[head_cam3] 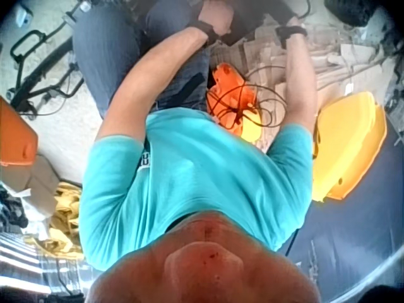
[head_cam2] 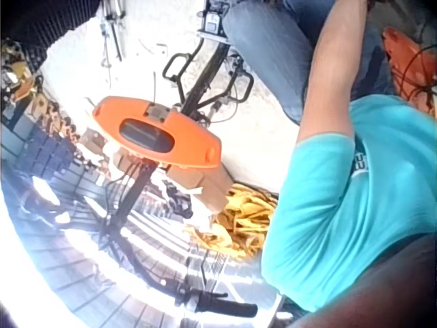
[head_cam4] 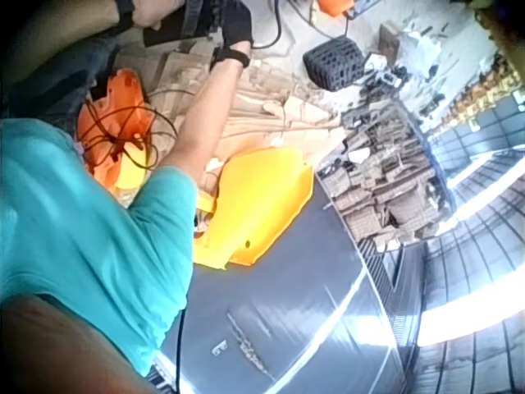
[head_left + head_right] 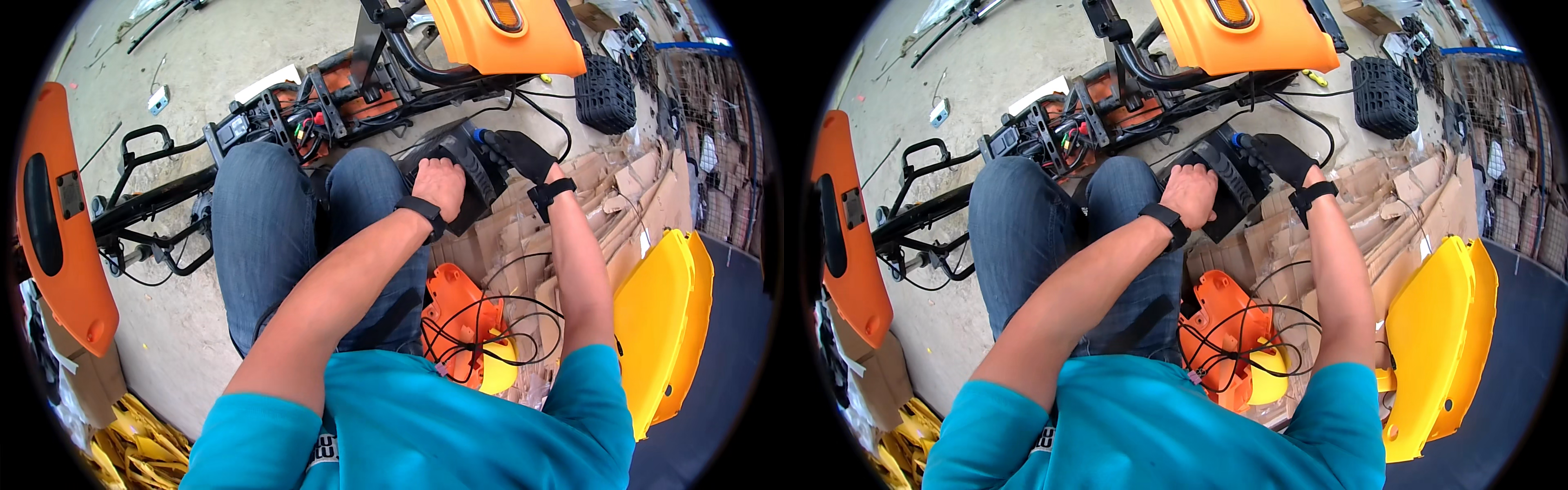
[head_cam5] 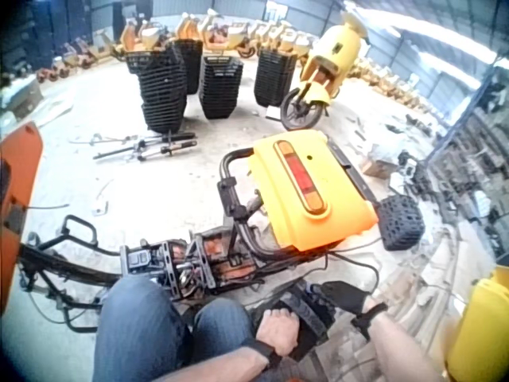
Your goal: The person removes and replaces plastic body panels, manipulates electrical wiring, and handles a battery component on an electric scooter frame while sitting on the floor.
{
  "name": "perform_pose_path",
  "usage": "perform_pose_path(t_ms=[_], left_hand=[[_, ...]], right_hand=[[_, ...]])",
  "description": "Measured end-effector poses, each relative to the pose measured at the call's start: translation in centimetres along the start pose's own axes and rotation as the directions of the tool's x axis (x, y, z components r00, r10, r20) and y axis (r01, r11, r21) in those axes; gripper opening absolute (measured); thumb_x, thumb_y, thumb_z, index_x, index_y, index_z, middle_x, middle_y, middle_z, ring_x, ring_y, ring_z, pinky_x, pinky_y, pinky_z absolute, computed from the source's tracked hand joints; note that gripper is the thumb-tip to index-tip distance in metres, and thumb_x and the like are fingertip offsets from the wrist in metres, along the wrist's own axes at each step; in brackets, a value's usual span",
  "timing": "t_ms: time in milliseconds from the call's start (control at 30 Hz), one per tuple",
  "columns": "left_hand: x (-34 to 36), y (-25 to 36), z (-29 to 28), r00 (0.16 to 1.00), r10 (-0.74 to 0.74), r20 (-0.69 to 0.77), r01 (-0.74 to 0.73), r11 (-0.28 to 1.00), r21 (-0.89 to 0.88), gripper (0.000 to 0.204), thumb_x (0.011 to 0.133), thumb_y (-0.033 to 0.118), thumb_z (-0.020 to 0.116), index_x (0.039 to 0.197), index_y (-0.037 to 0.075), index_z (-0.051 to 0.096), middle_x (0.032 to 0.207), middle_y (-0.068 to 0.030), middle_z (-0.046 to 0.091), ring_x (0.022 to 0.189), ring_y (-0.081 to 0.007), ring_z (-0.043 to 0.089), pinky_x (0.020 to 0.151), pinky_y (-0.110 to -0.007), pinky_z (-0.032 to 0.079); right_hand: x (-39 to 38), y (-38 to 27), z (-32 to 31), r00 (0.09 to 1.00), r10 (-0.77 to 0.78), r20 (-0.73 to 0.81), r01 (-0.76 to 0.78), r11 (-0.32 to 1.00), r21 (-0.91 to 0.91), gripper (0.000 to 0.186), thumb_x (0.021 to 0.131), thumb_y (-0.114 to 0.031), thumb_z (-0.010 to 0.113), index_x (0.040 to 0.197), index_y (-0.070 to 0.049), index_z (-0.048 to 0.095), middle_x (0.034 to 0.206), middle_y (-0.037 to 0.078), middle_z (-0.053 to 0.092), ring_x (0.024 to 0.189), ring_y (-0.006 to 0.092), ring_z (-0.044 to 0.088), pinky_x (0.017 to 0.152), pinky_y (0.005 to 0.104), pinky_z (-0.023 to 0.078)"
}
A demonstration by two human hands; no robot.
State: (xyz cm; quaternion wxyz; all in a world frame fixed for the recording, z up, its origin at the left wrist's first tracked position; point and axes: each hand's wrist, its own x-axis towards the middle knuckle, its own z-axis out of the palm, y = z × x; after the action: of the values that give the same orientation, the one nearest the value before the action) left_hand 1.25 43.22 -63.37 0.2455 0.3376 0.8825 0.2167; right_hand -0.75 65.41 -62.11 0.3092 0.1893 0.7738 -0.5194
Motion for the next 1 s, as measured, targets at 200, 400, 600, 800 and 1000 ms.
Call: perform_pose_path(t_ms=[200, 400, 600, 800, 1000], left_hand=[[0.1, 0.1, 0.1, 1.000, -0.006, 0.003, 0.006, 0.999, 0.033, 0.047, 0.064, 0.025, 0.080, 0.098, 0.000, 0.059, 0.099, -0.0151, 0.058, 0.098, -0.0297, 0.055, 0.084, -0.038, 0.039], [0.2, 0.3, 0.2, 1.000, -0.010, 0.000, 0.010, 0.999, 0.054, 0.047, 0.064, 0.025, 0.080, 0.097, 0.000, 0.059, 0.097, -0.0138, 0.057, 0.097, -0.0281, 0.054, 0.084, -0.037, 0.038], [0.2, 0.5, -0.1, 1.000, -0.015, 0.012, 0.014, 0.998, 0.064, 0.045, 0.065, 0.024, 0.079, 0.097, -0.001, 0.059, 0.097, -0.0138, 0.057, 0.096, -0.0277, 0.054, 0.083, -0.037, 0.038], [-0.2, 0.6, 0.0, 1.000, -0.020, -0.024, 0.022, 0.996, 0.086, 0.047, 0.062, 0.026, 0.080, 0.096, 0.000, 0.060, 0.096, -0.0136, 0.057, 0.096, -0.0270, 0.054, 0.083, -0.036, 0.038], [0.0, 1.0, -0.6, 1.000, -0.008, 0.028, 0.005, 0.995, 0.102, 0.050, 0.063, 0.028, 0.080, 0.099, 0.000, 0.060, 0.099, -0.0139, 0.057, 0.099, -0.0284, 0.053, 0.085, -0.038, 0.038]], right_hand=[[-0.4, -1.7, -0.6, 0.994, 0.075, 0.079, -0.067, 0.993, -0.096, 0.038, 0.091, -0.043, 0.056, 0.086, -0.006, 0.064, 0.069, -0.001, 0.059, 0.062, 0.0078, 0.051, 0.059, 0.0220, 0.040], [0.1, -1.1, -0.9, 0.992, 0.107, 0.061, -0.097, 0.984, -0.152, 0.039, 0.093, -0.045, 0.050, 0.086, -0.007, 0.059, 0.066, 0.000, 0.058, 0.057, 0.0093, 0.051, 0.054, 0.0231, 0.041], [0.3, 0.2, 0.3, 0.993, 0.117, -0.027, -0.119, 0.986, -0.114, 0.039, 0.094, -0.043, 0.049, 0.086, -0.007, 0.057, 0.064, 0.002, 0.056, 0.053, 0.0111, 0.051, 0.052, 0.0256, 0.042], [1.6, 2.8, 0.0, 0.974, -0.206, -0.090, 0.135, 0.854, -0.503, 0.042, 0.092, -0.045, 0.053, 0.085, -0.004, 0.055, 0.064, 0.008, 0.055, 0.052, 0.0173, 0.052, 0.050, 0.0312, 0.045], [0.8, 1.3, 0.9, 0.967, -0.037, -0.254, -0.077, 0.902, -0.425, 0.056, 0.088, -0.055, 0.052, 0.089, 0.001, 0.055, 0.081, 0.022, 0.062, 0.082, 0.0373, 0.060, 0.072, 0.0421, 0.046]])
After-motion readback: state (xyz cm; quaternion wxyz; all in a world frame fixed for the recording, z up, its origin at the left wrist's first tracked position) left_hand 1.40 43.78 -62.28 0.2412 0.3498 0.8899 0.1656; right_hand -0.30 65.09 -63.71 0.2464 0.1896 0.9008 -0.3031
